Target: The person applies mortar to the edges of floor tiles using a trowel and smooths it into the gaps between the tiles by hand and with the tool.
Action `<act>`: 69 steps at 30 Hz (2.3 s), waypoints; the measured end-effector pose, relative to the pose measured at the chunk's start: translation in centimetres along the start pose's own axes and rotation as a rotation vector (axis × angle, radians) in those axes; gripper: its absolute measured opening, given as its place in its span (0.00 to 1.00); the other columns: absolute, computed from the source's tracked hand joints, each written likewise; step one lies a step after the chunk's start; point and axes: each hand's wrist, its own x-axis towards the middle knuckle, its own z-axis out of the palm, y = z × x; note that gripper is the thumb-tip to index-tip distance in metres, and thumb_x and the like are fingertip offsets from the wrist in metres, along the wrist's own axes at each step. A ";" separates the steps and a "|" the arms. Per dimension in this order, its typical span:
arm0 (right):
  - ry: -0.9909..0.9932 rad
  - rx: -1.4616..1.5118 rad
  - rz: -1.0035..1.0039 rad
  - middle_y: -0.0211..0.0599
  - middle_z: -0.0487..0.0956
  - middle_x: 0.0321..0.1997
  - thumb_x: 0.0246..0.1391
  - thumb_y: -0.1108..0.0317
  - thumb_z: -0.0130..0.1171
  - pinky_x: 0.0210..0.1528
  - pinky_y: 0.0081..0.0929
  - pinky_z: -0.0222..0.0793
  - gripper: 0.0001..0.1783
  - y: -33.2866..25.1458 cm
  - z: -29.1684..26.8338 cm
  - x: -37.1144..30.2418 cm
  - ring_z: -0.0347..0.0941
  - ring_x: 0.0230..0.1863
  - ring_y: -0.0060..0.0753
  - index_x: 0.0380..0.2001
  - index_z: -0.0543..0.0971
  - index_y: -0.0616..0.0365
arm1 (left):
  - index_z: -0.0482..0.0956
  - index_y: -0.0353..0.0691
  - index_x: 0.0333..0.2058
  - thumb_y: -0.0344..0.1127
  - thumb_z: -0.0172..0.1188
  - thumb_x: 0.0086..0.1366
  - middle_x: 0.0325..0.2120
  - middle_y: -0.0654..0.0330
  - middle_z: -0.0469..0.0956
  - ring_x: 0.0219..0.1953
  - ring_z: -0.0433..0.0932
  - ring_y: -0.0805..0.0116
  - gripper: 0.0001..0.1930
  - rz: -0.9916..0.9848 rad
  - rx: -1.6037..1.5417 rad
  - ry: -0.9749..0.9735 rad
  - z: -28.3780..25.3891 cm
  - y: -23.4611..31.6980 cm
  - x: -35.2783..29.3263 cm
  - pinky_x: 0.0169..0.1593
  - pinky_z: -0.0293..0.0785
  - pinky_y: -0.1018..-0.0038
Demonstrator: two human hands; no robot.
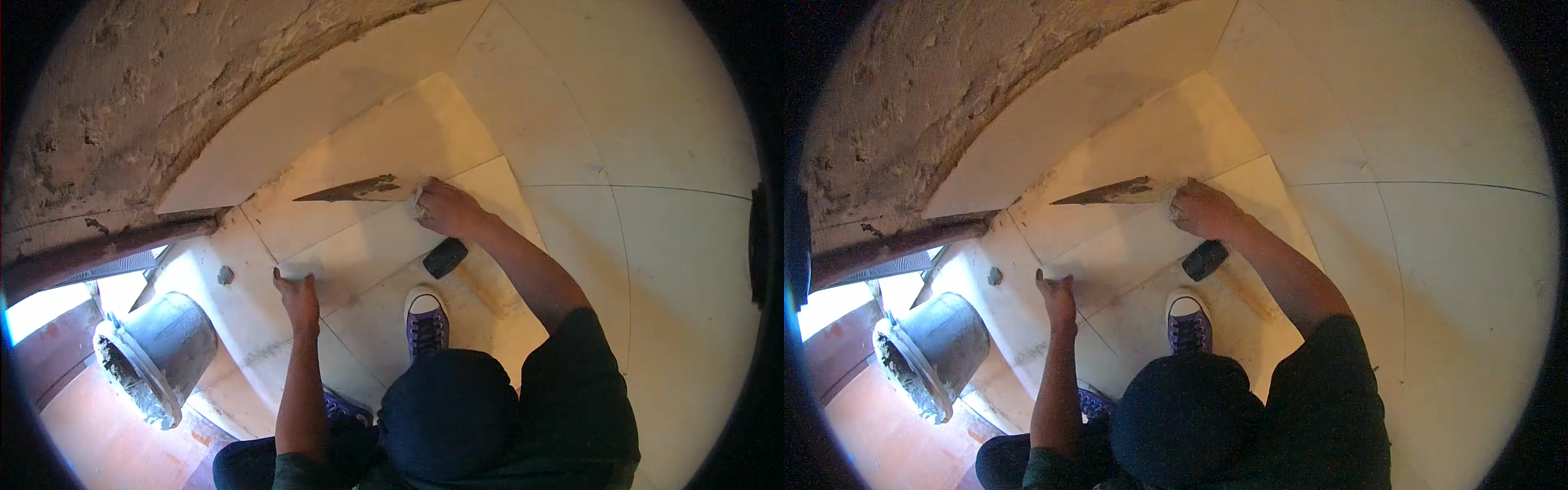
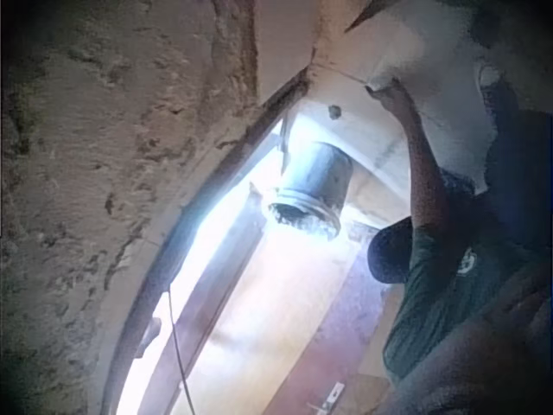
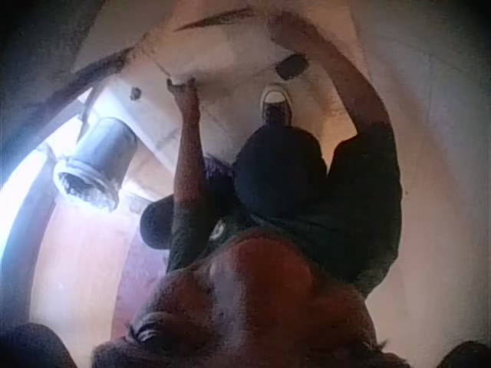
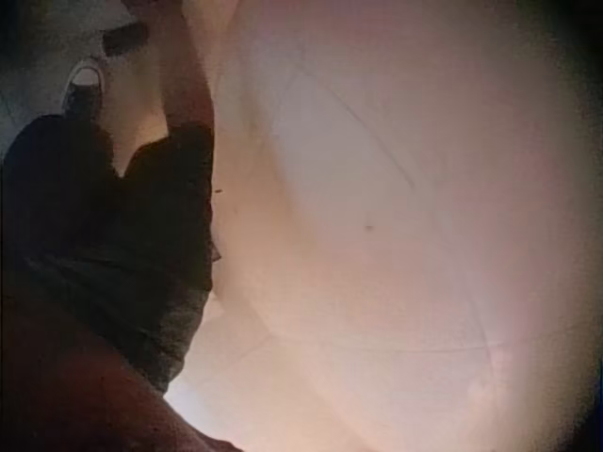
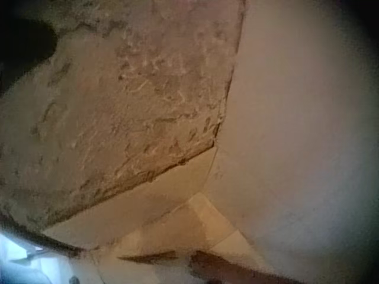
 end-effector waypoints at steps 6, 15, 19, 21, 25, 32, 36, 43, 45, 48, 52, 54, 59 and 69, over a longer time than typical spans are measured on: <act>-0.051 0.016 -0.010 0.52 0.78 0.51 0.53 0.55 0.64 0.64 0.47 0.67 0.22 -1.5 0.5 0.6 0.71 0.58 0.55 0.44 0.80 0.62 | 0.49 0.36 0.70 0.36 0.62 0.61 0.54 0.36 0.74 0.57 0.75 0.40 0.42 0.053 0.065 0.082 -0.6 -2.8 -0.3 0.60 0.71 0.54; -0.308 0.386 0.342 0.59 0.83 0.43 0.58 0.51 0.61 0.55 0.45 0.74 0.25 -14.2 -1.9 2.1 0.79 0.50 0.61 0.41 0.80 0.68 | 0.73 0.31 0.57 0.38 0.60 0.66 0.47 0.43 0.81 0.52 0.78 0.44 0.24 0.355 0.311 0.433 -4.9 -0.5 3.8 0.58 0.71 0.55; -0.065 0.490 0.163 0.53 0.83 0.30 0.62 0.49 0.58 0.40 0.43 0.78 0.27 -14.4 2.5 1.7 0.83 0.33 0.55 0.35 0.79 0.69 | 0.83 0.36 0.48 0.44 0.58 0.72 0.43 0.45 0.84 0.48 0.82 0.47 0.17 0.508 0.252 0.429 -10.2 6.9 7.0 0.54 0.75 0.57; -0.457 0.861 0.495 0.43 0.79 0.24 0.64 0.46 0.56 0.28 0.37 0.76 0.28 -16.8 1.7 2.8 0.80 0.23 0.39 0.31 0.78 0.66 | 0.83 0.36 0.48 0.50 0.58 0.72 0.44 0.46 0.84 0.47 0.83 0.48 0.21 0.519 0.348 0.415 -13.8 9.9 7.8 0.52 0.77 0.57; -0.494 1.170 0.466 0.30 0.72 0.19 0.66 0.42 0.53 0.17 0.27 0.67 0.29 -17.3 3.5 3.9 0.70 0.14 0.23 0.32 0.76 0.62 | 0.84 0.37 0.46 0.52 0.61 0.70 0.38 0.45 0.85 0.40 0.86 0.47 0.21 0.658 0.459 0.417 -15.5 15.5 8.1 0.45 0.79 0.58; -0.515 1.331 0.438 0.29 0.71 0.19 0.66 0.40 0.51 0.16 0.27 0.66 0.30 -19.3 6.2 7.0 0.69 0.14 0.25 0.32 0.75 0.61 | 0.85 0.41 0.45 0.52 0.60 0.70 0.35 0.45 0.85 0.39 0.85 0.47 0.20 0.667 0.600 0.373 -16.7 16.1 9.4 0.43 0.79 0.60; -0.508 1.385 0.532 0.29 0.69 0.19 0.65 0.43 0.54 0.16 0.30 0.67 0.27 -20.1 6.8 7.6 0.69 0.14 0.26 0.31 0.75 0.60 | 0.85 0.40 0.43 0.53 0.60 0.70 0.31 0.44 0.84 0.37 0.84 0.45 0.21 0.773 0.625 0.404 -17.2 15.5 10.1 0.42 0.79 0.59; -0.477 1.385 0.622 0.31 0.72 0.19 0.65 0.44 0.56 0.18 0.30 0.73 0.26 -20.7 7.6 7.3 0.72 0.15 0.27 0.32 0.75 0.61 | 0.83 0.38 0.34 0.55 0.59 0.70 0.28 0.44 0.82 0.33 0.81 0.42 0.23 0.801 0.576 0.442 -16.7 15.9 10.2 0.38 0.76 0.55; -0.355 1.343 0.633 0.32 0.73 0.20 0.65 0.45 0.57 0.18 0.30 0.71 0.26 -21.8 7.5 7.2 0.72 0.15 0.28 0.35 0.75 0.61 | 0.84 0.37 0.32 0.56 0.59 0.69 0.27 0.44 0.81 0.33 0.81 0.42 0.24 0.829 0.574 0.466 -16.9 15.4 10.7 0.38 0.75 0.54; -0.330 1.272 0.626 0.33 0.74 0.22 0.65 0.46 0.58 0.19 0.30 0.73 0.25 -21.8 8.6 7.2 0.73 0.16 0.28 0.35 0.74 0.62 | 0.82 0.38 0.31 0.55 0.59 0.69 0.27 0.45 0.80 0.33 0.80 0.42 0.23 0.869 0.573 0.511 -16.4 15.2 11.3 0.38 0.73 0.53; -0.300 1.131 0.636 0.34 0.75 0.23 0.66 0.45 0.57 0.19 0.30 0.74 0.26 -22.7 8.7 7.4 0.74 0.17 0.28 0.36 0.74 0.62 | 0.81 0.37 0.30 0.52 0.59 0.70 0.28 0.46 0.80 0.33 0.79 0.42 0.21 0.953 0.522 0.526 -16.2 14.7 11.8 0.38 0.72 0.53; -0.294 1.121 0.607 0.34 0.75 0.23 0.66 0.46 0.56 0.19 0.30 0.74 0.26 -22.4 8.9 7.3 0.73 0.16 0.27 0.36 0.74 0.62 | 0.81 0.37 0.30 0.52 0.59 0.70 0.28 0.47 0.80 0.33 0.79 0.43 0.21 0.967 0.487 0.516 -15.8 14.8 11.7 0.38 0.72 0.54; -0.333 1.240 0.586 0.35 0.75 0.23 0.68 0.46 0.53 0.17 0.30 0.72 0.25 -22.9 8.0 7.6 0.72 0.15 0.27 0.36 0.74 0.62 | 0.80 0.37 0.29 0.50 0.60 0.69 0.26 0.48 0.79 0.31 0.78 0.45 0.20 0.964 0.469 0.527 -16.1 14.8 11.3 0.37 0.70 0.54; -0.261 1.056 0.546 0.35 0.73 0.20 0.70 0.45 0.50 0.17 0.30 0.70 0.26 -22.3 10.2 8.3 0.70 0.15 0.27 0.35 0.73 0.62 | 0.80 0.36 0.30 0.51 0.62 0.69 0.27 0.47 0.78 0.32 0.78 0.44 0.21 0.943 0.411 0.527 -15.8 15.0 11.0 0.37 0.71 0.55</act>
